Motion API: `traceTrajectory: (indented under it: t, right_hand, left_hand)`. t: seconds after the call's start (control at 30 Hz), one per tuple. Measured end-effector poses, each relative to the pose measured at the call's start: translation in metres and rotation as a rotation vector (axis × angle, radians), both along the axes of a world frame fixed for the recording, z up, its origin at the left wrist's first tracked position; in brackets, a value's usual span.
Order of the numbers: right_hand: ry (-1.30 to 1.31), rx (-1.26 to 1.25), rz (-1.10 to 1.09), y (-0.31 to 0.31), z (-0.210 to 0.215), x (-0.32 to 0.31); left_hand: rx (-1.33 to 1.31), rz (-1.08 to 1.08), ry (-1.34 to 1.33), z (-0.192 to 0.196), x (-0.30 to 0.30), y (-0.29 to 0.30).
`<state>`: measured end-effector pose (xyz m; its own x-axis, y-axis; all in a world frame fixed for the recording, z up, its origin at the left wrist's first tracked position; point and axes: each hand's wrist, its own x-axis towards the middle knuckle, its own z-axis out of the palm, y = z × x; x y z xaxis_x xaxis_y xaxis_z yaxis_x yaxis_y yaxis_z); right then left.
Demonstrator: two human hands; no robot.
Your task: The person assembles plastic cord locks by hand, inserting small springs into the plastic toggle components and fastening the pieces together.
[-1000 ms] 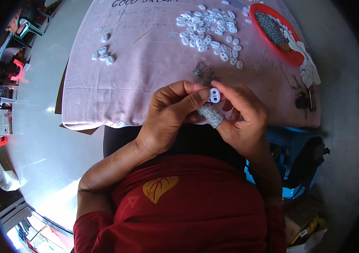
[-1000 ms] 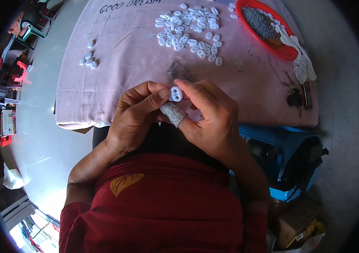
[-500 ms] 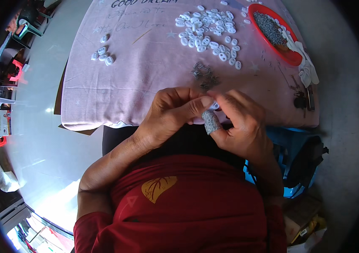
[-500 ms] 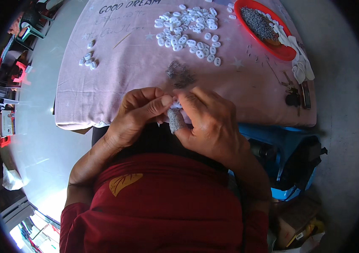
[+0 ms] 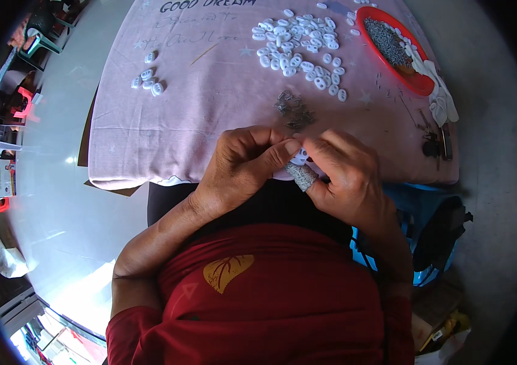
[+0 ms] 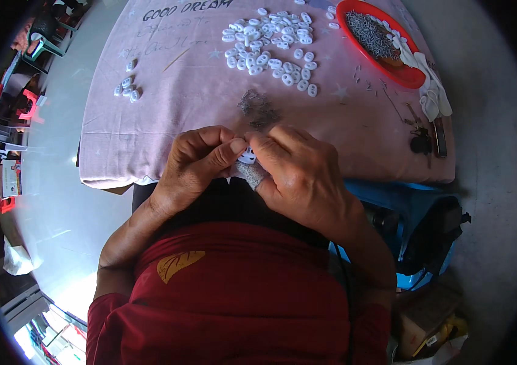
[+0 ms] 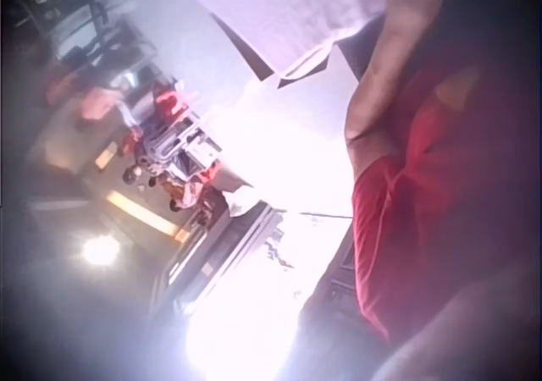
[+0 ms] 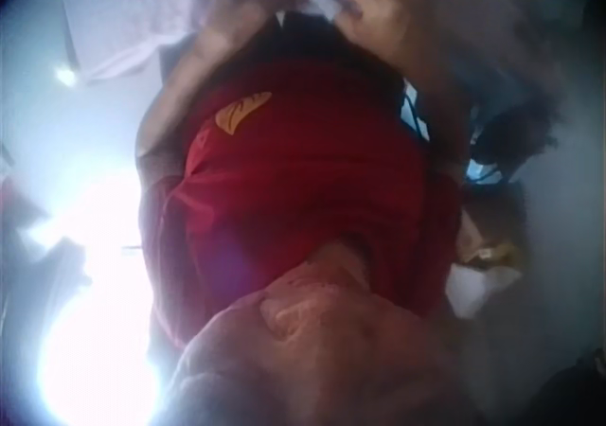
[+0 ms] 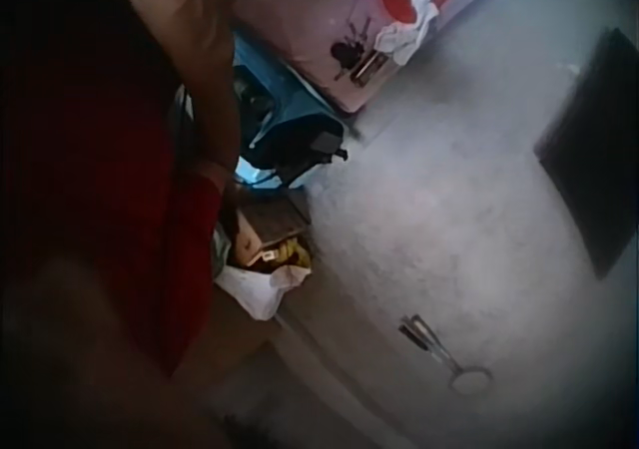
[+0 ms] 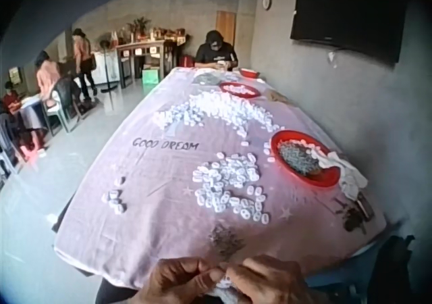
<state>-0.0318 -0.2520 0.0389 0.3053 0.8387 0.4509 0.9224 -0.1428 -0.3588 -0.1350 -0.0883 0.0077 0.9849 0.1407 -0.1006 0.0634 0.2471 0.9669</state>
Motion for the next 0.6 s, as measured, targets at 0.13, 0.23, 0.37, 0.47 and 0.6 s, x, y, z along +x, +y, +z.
traceTrajectory:
  t: [0.13, 0.23, 0.37, 0.47, 0.6]
  right_hand:
    - [0.048, -0.014, -0.026, 0.001, 0.007, -0.003]
    - [-0.026, 0.000, 0.024, 0.002, 0.005, 0.001]
    - [-0.024, -0.060, 0.048, 0.001, 0.009, 0.004]
    - [-0.003, -0.059, 0.051, 0.002, 0.011, 0.006]
    - [-0.018, -0.160, 0.070, 0.000, 0.008, 0.008]
  left_hand:
    - [-0.063, 0.038, -0.034, 0.002, 0.000, -0.003]
    - [-0.036, 0.023, 0.006, 0.000, 0.000, 0.002]
    - [0.024, -0.013, -0.049, -0.002, 0.000, 0.003]
    - [0.021, -0.019, -0.053, 0.000, 0.000, 0.004]
    - [0.083, -0.020, -0.084, 0.000, 0.000, 0.004]
